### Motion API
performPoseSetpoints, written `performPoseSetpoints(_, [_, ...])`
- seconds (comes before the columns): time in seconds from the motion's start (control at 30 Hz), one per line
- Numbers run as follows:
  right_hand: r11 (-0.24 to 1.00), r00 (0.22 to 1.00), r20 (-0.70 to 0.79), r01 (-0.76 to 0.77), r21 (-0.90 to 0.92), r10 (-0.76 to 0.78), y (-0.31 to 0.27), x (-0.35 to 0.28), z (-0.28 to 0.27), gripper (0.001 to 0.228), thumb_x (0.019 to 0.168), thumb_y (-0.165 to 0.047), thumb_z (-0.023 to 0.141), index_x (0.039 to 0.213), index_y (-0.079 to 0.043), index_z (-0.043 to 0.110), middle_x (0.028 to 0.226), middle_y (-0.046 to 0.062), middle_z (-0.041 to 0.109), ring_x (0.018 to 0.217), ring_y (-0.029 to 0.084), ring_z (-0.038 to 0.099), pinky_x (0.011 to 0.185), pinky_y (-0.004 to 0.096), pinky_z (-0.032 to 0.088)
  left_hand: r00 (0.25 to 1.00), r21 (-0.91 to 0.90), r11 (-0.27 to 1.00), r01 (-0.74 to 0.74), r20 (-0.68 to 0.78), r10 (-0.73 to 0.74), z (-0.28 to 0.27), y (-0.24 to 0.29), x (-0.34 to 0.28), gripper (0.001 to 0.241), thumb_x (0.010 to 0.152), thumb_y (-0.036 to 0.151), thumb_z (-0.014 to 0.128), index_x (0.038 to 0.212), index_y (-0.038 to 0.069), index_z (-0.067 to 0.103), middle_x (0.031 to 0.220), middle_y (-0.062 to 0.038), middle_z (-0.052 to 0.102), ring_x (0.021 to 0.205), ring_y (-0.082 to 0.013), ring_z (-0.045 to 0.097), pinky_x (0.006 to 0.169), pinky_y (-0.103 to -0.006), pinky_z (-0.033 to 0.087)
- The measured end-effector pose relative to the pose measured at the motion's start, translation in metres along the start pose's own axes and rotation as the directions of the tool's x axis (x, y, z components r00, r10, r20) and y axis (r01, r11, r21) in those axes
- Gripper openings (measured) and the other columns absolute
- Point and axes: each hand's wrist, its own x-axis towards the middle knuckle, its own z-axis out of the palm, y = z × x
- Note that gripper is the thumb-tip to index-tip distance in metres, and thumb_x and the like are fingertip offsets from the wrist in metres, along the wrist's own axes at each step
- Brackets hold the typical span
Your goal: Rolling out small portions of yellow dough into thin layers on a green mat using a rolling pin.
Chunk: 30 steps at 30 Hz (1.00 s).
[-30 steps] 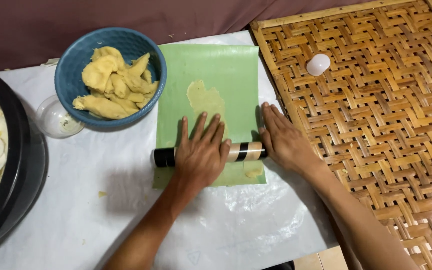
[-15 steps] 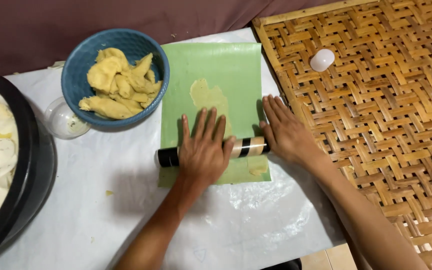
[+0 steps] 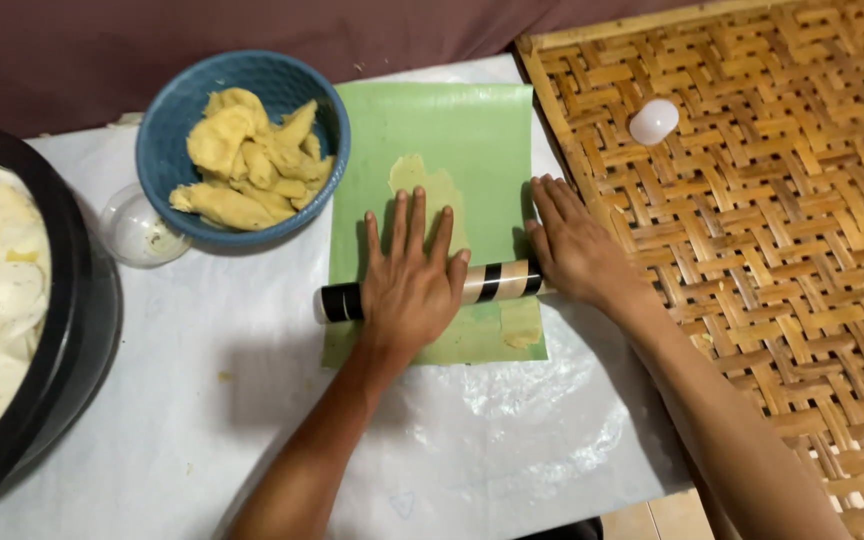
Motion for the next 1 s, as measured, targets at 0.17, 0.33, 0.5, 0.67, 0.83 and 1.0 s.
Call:
performPoseSetpoints(0.17, [1.000,0.991,-0.130,-0.003,0.008,0.004,0.005,0.040,0.002,0.055,0.111,-0.034,0.034,0.155,-0.001,0.043,0.147,0.024,0.051,0.142,0.039,0.045,0.115,0.049,0.039,0.994,-0.004,1.000,-0.013,-0.107,0.013,-0.006,-0.012,0.020,0.055,0.110,0.042,0.042,0.139,0.000,0.061,0.146,-0.031,0.046,0.139,-0.0482,0.040,0.110,-0.0655,0.029])
performPoseSetpoints(0.33, [0.998,0.959,-0.279,-0.039,0.041,0.049,0.014,0.047,0.009,0.047,0.113,-0.039,0.039,0.146,-0.008,0.054,0.122,0.017,0.064,0.123,0.036,0.062,0.096,0.049,0.054,0.978,-0.024,0.979,-0.202,-0.056,0.200,0.017,-0.031,-0.011,0.053,0.096,0.055,0.063,0.124,0.010,0.069,0.106,-0.009,0.061,0.100,-0.0276,0.062,0.090,-0.0447,0.047])
performPoseSetpoints(0.5, [0.998,0.937,-0.343,0.066,-0.001,-0.063,0.007,0.027,0.013,0.036,0.108,-0.031,0.052,0.133,-0.009,0.064,0.118,0.019,0.067,0.117,0.040,0.066,0.094,0.048,0.056,0.878,0.154,0.912,-0.379,-0.250,0.408,0.011,-0.029,-0.019,0.048,0.101,0.047,0.059,0.134,0.012,0.061,0.090,-0.009,0.054,0.080,-0.0268,0.057,0.077,-0.0430,0.050])
performPoseSetpoints(0.67, [0.999,0.995,-0.094,0.042,-0.001,-0.042,-0.024,-0.006,-0.013,0.059,0.102,-0.042,0.052,0.147,-0.004,0.052,0.143,0.027,0.052,0.138,0.048,0.048,0.112,0.056,0.042,0.886,0.122,0.905,-0.407,-0.187,0.424,0.004,-0.023,-0.044,0.049,0.100,0.048,0.060,0.131,0.010,0.061,0.091,-0.010,0.057,0.082,-0.0268,0.059,0.081,-0.0441,0.050])
performPoseSetpoints(0.83, [1.000,0.999,-0.037,0.008,0.014,-0.008,-0.037,-0.019,-0.009,0.068,0.102,-0.045,0.047,0.155,-0.003,0.042,0.152,0.031,0.042,0.149,0.049,0.032,0.120,0.057,0.030,0.962,-0.066,0.963,-0.262,-0.104,0.254,-0.018,-0.014,-0.019,0.078,0.099,0.070,0.043,0.124,0.000,0.067,0.101,-0.021,0.065,0.105,-0.0384,0.065,0.100,-0.0601,0.043])
performPoseSetpoints(1.0, [0.979,0.986,-0.135,0.067,-0.191,-0.094,-0.036,-0.041,0.005,0.066,0.107,-0.043,0.031,0.160,-0.004,0.036,0.157,0.025,0.043,0.152,0.042,0.032,0.123,0.051,0.024,0.987,-0.042,0.990,-0.134,-0.098,0.129,-0.013,-0.007,-0.012,0.058,0.108,0.039,0.047,0.139,-0.010,0.056,0.148,-0.036,0.049,0.144,-0.0486,0.042,0.117,-0.0682,0.025])
